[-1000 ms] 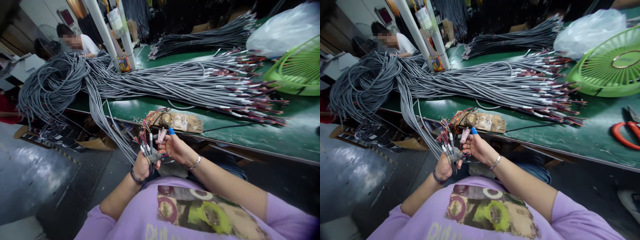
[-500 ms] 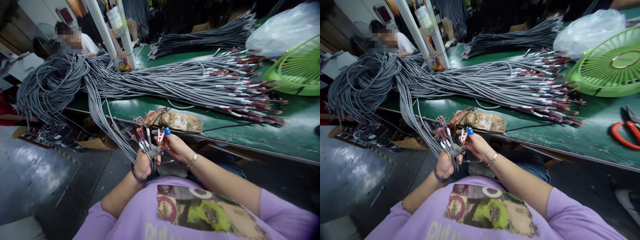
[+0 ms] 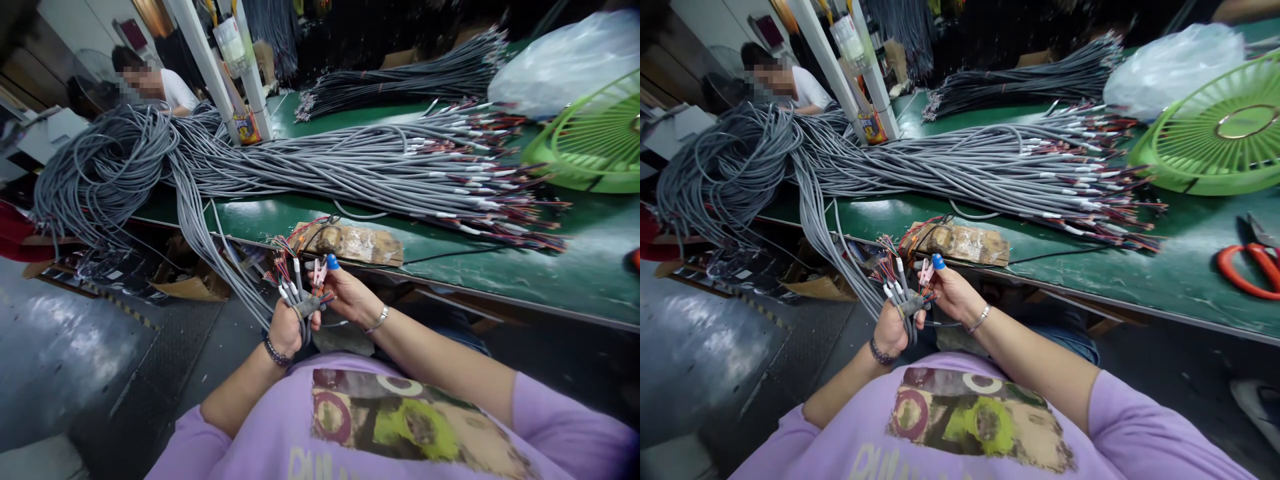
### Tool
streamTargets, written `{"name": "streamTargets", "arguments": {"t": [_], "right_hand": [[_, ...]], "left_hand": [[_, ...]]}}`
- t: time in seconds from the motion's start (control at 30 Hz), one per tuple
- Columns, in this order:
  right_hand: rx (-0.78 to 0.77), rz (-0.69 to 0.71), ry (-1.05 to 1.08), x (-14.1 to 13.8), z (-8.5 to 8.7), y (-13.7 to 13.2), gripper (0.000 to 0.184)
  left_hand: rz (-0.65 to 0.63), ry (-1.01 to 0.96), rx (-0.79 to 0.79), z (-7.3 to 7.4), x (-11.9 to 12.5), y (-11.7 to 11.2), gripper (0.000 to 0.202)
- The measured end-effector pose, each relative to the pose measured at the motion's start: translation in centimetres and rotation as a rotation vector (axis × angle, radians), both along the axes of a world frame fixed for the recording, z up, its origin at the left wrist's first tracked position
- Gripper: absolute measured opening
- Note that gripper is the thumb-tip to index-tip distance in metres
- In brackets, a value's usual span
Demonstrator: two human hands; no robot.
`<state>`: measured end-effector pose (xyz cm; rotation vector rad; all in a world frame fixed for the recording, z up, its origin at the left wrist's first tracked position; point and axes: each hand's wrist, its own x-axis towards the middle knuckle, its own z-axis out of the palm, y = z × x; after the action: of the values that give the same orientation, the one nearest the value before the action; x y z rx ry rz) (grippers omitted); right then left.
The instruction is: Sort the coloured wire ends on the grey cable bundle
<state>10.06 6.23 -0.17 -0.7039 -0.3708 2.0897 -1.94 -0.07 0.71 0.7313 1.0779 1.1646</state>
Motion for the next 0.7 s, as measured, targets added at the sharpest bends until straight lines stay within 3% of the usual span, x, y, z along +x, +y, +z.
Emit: {"name": "streamTargets", "arguments": {"t": [0.23, 0.37, 0.47, 0.6, 0.7], "right_hand": [[0.002, 0.104, 0.053, 0.8, 0.5, -0.5, 0.051], [0.015, 0.127, 0.039, 1.0, 0.6, -0.5, 0.036], [0.051, 0.056, -0.03, 0.8, 0.2, -0.6, 0.028], [0.24, -0.166, -0.275, 0.5, -0.3, -0.9, 0.038], [0.321, -0.19, -0.353, 0.4, -0.3, -1.0, 0.043]], "left_hand": [[0.024, -0.014, 0.049, 0.3, -0.1, -0.8, 0.031], [0.051, 0.003, 0.083, 0.5, 0.1, -1.6, 0.033], [0.093, 0.017, 0.089, 0.7, 0.4, -1.7, 0.032], [0.122, 0.063, 0.066, 0.9, 0.7, -1.2, 0.035], [0.119, 0.084, 0.054, 1.0, 1.0, -0.8, 0.037]]}}
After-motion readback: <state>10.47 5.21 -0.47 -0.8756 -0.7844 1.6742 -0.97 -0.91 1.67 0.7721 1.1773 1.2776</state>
